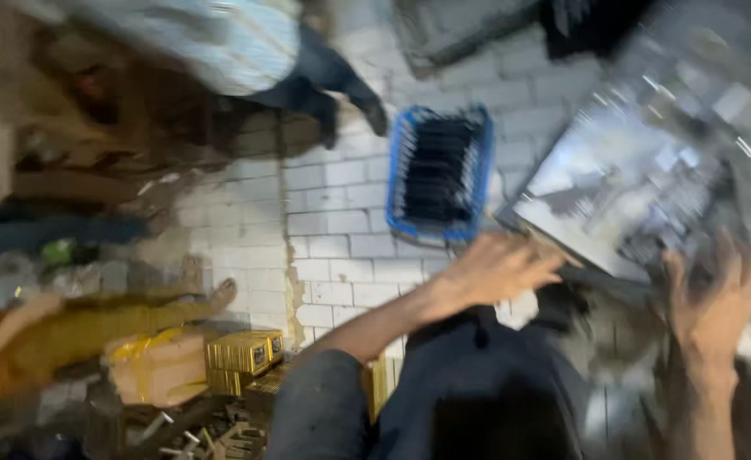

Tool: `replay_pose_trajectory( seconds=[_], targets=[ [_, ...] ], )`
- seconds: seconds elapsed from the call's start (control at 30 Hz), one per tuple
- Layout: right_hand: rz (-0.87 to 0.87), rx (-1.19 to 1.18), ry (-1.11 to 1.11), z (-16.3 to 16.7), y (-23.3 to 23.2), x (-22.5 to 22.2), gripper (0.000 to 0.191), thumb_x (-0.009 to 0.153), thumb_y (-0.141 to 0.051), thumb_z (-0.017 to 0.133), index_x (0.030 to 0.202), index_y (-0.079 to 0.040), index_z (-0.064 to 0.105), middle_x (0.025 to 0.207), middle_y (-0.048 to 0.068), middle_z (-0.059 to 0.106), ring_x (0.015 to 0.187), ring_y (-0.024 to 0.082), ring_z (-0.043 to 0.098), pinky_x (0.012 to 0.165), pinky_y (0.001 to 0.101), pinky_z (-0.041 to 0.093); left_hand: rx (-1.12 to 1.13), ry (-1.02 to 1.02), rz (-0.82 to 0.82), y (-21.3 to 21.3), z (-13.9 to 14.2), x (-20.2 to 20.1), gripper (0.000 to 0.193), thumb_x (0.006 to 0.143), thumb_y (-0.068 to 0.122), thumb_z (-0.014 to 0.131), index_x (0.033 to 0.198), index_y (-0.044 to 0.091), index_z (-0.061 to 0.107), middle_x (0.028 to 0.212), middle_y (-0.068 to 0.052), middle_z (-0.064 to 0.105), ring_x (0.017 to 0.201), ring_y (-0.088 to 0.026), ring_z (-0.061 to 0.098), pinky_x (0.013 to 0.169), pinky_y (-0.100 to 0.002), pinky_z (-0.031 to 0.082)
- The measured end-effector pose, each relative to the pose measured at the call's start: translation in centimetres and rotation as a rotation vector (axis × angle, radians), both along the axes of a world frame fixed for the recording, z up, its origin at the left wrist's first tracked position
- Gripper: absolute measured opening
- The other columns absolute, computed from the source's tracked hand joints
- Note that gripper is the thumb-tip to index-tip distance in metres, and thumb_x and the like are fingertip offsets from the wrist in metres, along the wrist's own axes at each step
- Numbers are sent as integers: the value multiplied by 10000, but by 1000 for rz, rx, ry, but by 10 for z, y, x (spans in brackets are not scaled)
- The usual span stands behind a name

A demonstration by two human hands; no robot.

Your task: The person picks up mitered frame corner pieces and positions them in a V-nail frame joining machine, operating the machine to fasten the corners of picture frames. They then carry the assembled frames to the workbench and stack the finished frames with the others.

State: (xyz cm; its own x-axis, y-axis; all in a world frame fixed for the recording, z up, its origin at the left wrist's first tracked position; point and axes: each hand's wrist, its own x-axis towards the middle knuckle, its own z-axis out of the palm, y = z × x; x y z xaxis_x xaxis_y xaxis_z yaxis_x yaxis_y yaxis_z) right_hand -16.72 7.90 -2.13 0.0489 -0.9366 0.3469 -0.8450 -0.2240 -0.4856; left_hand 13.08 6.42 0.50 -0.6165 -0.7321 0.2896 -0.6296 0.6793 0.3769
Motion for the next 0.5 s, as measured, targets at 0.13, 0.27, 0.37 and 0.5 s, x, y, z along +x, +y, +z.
replay_pose_trajectory(
  seconds=[0.13, 0.27, 0.37, 0.5],
  targets=[
    [-33, -58, 302, -62, -7, -9, 425, 875, -167, 834, 1258, -38, 700, 1311, 143, 605, 1245, 325, 519, 1091, 473, 401, -50, 115, 102, 7, 1, 12, 401, 968, 400, 689, 1251, 118, 646, 911, -59, 658, 841, -244, 697, 688, -394, 542],
    [-76, -30, 102, -99, -2, -11, 292, 1011, -207, 692, 1280, -94, 678, 1261, 119, 543, 1222, 300, 481, 1078, 415, 394, 26, 102, 177, 11, 3, 31, 374, 967, 404, 696, 1236, 146, 660, 880, -36, 659, 823, -234, 700, 700, -403, 540],
    [-34, 12, 64, -95, -6, -9, 225, 1033, -221, 651, 1240, -159, 714, 1166, 125, 530, 1168, 321, 483, 1054, 434, 404, 31, 75, 188, 12, 8, 41, 374, 945, 404, 701, 1210, 141, 670, 875, -54, 685, 775, -257, 685, 692, -413, 541],
    [-38, 21, 60, -71, -28, -5, 451, 835, -135, 696, 1276, -50, 662, 1163, 182, 658, 1200, 415, 579, 1022, 536, 443, 112, 120, 149, 9, 14, 36, 329, 961, 392, 705, 1133, 114, 664, 880, -71, 698, 785, -272, 693, 683, -423, 527]
  ],
)
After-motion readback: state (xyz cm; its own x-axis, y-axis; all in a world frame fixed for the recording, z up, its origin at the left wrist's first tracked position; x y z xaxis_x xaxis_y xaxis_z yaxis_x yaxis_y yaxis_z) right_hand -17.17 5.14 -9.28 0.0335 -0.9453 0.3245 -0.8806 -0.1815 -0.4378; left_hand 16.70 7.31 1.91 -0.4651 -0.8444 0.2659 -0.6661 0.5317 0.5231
